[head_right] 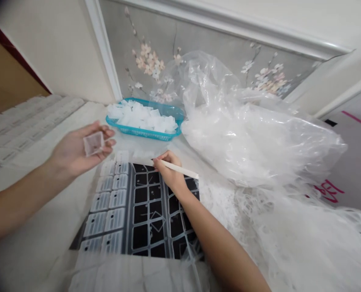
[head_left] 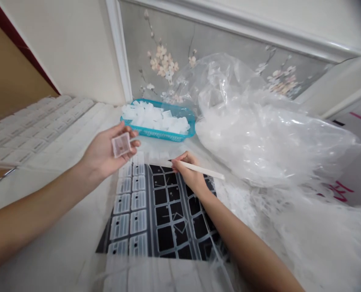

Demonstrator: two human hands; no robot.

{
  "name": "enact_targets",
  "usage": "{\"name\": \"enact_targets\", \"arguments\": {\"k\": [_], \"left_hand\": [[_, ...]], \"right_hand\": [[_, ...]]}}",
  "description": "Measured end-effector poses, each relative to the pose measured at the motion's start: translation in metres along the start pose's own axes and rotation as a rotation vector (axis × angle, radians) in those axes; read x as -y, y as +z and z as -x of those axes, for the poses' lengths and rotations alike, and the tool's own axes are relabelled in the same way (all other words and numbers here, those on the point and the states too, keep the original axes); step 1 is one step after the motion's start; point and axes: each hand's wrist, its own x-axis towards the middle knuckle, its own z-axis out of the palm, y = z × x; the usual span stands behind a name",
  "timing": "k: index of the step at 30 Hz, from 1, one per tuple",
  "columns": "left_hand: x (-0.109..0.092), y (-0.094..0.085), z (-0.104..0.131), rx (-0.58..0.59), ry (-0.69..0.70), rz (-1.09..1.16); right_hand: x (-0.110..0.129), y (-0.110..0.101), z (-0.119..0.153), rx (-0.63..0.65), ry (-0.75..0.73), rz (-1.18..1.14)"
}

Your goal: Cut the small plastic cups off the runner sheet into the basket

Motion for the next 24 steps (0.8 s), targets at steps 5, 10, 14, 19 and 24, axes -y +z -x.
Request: {"name": "enact_targets", "arguments": {"k": [5, 10, 14, 19, 24], "left_hand": [[0.036, 0.016, -0.010, 0.215, -0.250, -0.031], [0.058, 0.038, -0.035, 0.568, 0.248, -0.859], [0.079, 0.046, -0.053, 0.682, 0.495, -1.268], [0.098, 0.038, -0.054, 0.672, 0.541, -1.291], [0.098, 0.035, -0.047, 0.713, 0.641, -1.363]], "right_hand": [[-0.005, -0.007, -0.007, -0.071, -0.062, 0.175], [-0.013, -0.006, -0.007, -0.186, -0.041, 0.226], [-0.017, -0.005, -0.008, -0.173, -0.059, 0.299], [-0.020, -0.005, -0.010, -0.151, -0.058, 0.336], [-0.021, -0.004, -0.012, -0.151, -0.030, 0.336]]}}
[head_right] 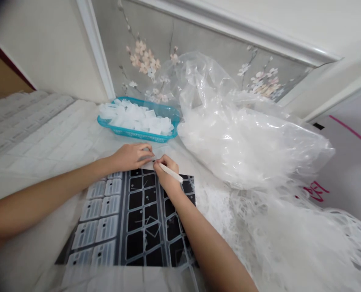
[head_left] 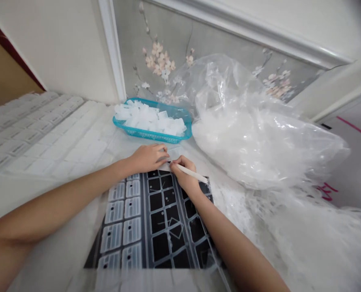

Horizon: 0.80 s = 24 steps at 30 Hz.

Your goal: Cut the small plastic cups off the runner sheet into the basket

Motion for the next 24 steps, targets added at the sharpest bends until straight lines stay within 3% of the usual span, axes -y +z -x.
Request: {"name": "enact_targets", "arguments": {"k": [3, 6, 9, 13, 16, 18, 20, 22, 24], "left_hand": [[-0.006, 0.002, 0.001, 0.007, 0.034, -0.075], [-0.010, 0.007, 0.001, -0.048, 0.034, 0.031], [-0.006, 0.002, 0.000, -0.410, -0.141, 0.415], [0.014, -0.033, -0.003, -0.935, -0.417, 0.762], [0.028, -0.065, 0.001, -1.101, -0.538, 1.010], [0.031, -0.079, 0.005, -1.072, -0.549, 1.063], [0.030, -0.083, 0.009, -0.960, -0.534, 1.065], [0.027, -0.080, 0.012, -0.714, -0.508, 1.091], [0.025, -0.072, 0.013, -0.360, -0.459, 1.018]], "right_hand": [[0.001, 0.001, -0.001, 0.003, 0.008, -0.013], [0.001, 0.002, -0.002, 0.002, 0.004, -0.006], [0.002, 0.003, -0.001, 0.016, 0.006, 0.011], [0.002, 0.003, 0.004, 0.017, 0.007, 0.024], [0.005, -0.001, 0.007, -0.007, -0.021, -0.006], [0.009, -0.005, 0.005, -0.029, -0.034, -0.080], [0.012, -0.006, 0.001, -0.012, -0.011, -0.163], [0.014, -0.003, -0.005, 0.045, 0.027, -0.223], [0.013, 0.005, -0.010, 0.095, 0.035, -0.256]]}}
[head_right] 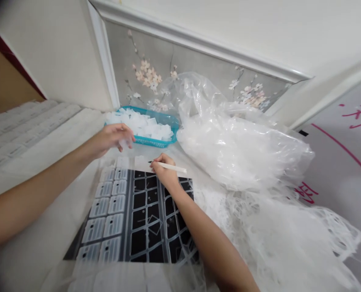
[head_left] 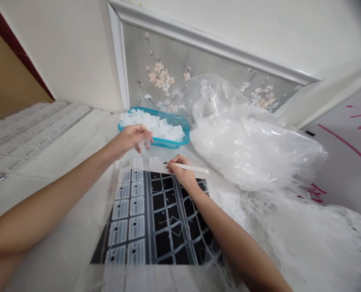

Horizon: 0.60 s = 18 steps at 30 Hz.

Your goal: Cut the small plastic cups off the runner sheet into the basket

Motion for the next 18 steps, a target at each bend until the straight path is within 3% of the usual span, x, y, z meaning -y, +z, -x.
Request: {"name": "enact_targets", "arguments": {"k": [3, 5, 8, 18], "left_hand": [[0.011, 0.008, 0.004, 0.270, 0.042, -0.489], [0.017, 0.013, 0.007, 0.374, 0.130, -0.811], [0.020, 0.021, 0.014, 0.481, 0.218, -1.049], [0.023, 0.035, 0.025, 0.450, 0.424, -1.271]], "right_hand": [[-0.009, 0.011, -0.004, 0.006, -0.034, 0.046], [-0.015, 0.014, -0.003, 0.004, -0.057, 0.106], [-0.018, 0.015, -0.002, -0.001, -0.063, 0.146], [-0.014, 0.017, -0.002, 0.003, -0.089, 0.218]]}}
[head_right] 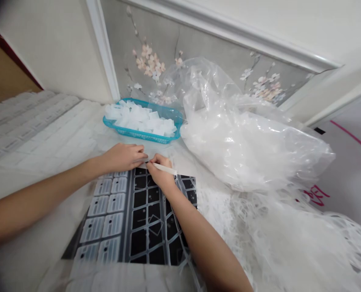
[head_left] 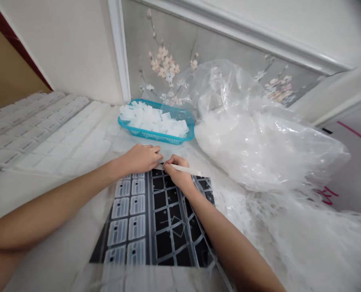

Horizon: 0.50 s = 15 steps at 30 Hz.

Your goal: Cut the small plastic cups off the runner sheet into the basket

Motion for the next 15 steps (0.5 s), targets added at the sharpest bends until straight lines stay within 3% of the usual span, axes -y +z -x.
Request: {"name": "enact_targets", "arguments": {"k": [3, 7, 11, 13, 15], "left_hand": [[-0.006, 0.008, 0.000, -0.153, -0.029, 0.230], [0.006, 0.002, -0.004, -0.579, -0.254, 0.918], [0.040, -0.048, 0.004, -0.956, -0.442, 1.174], [0.046, -0.081, 0.015, -1.185, -0.499, 1.534], [0.036, -0.106, 0.026, -1.177, -0.508, 1.778]], "right_hand": [[0.001, 0.000, -0.002, 0.010, 0.000, 0.015], [0.002, 0.001, -0.004, -0.003, -0.006, 0.047], [-0.001, 0.002, -0.002, -0.020, 0.014, 0.045], [0.000, 0.002, 0.000, -0.004, 0.032, -0.012], [0.007, -0.001, 0.001, 0.009, 0.062, -0.132]]}}
